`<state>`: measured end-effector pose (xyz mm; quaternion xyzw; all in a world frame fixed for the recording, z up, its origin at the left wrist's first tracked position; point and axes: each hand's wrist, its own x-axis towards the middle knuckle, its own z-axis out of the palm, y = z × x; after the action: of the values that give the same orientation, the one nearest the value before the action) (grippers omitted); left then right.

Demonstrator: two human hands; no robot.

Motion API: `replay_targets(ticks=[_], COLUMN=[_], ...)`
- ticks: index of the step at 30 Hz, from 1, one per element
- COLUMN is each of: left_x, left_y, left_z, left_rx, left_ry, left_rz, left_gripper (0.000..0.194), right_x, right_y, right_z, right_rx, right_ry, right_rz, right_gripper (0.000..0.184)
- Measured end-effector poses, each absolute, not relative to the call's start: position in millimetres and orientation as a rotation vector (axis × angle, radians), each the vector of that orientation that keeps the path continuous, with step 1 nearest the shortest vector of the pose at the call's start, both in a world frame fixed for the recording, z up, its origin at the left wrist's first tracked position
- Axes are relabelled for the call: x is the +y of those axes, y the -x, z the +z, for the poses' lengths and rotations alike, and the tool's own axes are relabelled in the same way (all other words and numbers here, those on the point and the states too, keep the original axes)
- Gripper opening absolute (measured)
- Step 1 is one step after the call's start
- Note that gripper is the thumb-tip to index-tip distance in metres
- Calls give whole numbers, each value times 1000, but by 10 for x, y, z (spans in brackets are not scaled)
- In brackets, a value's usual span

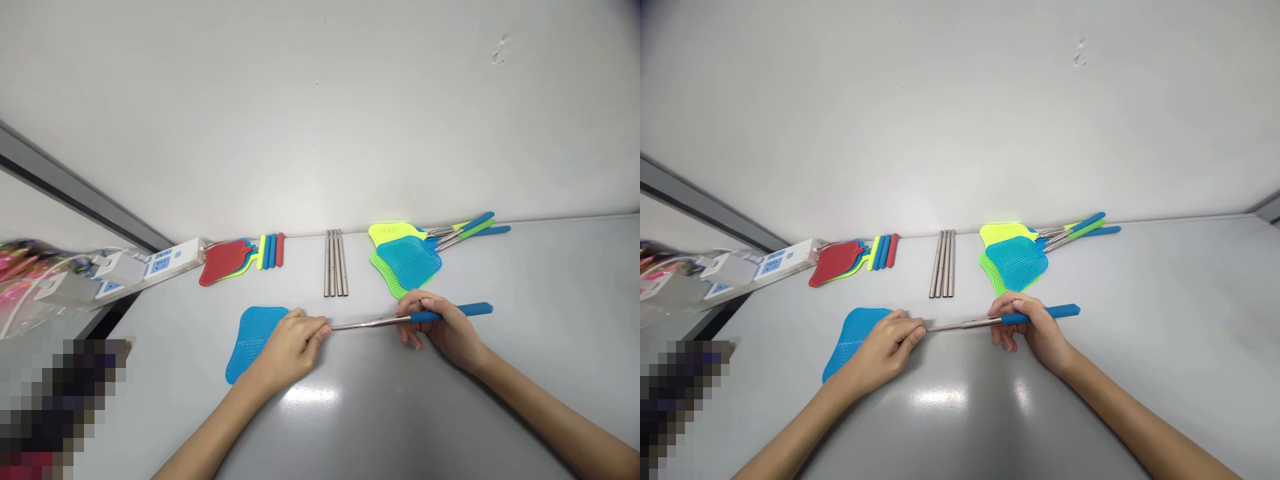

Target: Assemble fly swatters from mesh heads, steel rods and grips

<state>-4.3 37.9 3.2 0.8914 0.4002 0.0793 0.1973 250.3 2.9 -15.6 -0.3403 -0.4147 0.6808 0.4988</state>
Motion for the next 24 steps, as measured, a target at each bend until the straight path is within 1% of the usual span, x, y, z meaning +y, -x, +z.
replay_targets(ticks=[24], left_x=[359], left_y=[-38], left_z=[101], left_rx=[1108], left_ry=[-2508], left_rz=[212], left_gripper=[33], right_x=[41], right_y=[-2461], right_z=[-159], right_rx=[-1117], right_ry=[831], right_rz=[1630], right_gripper=[31])
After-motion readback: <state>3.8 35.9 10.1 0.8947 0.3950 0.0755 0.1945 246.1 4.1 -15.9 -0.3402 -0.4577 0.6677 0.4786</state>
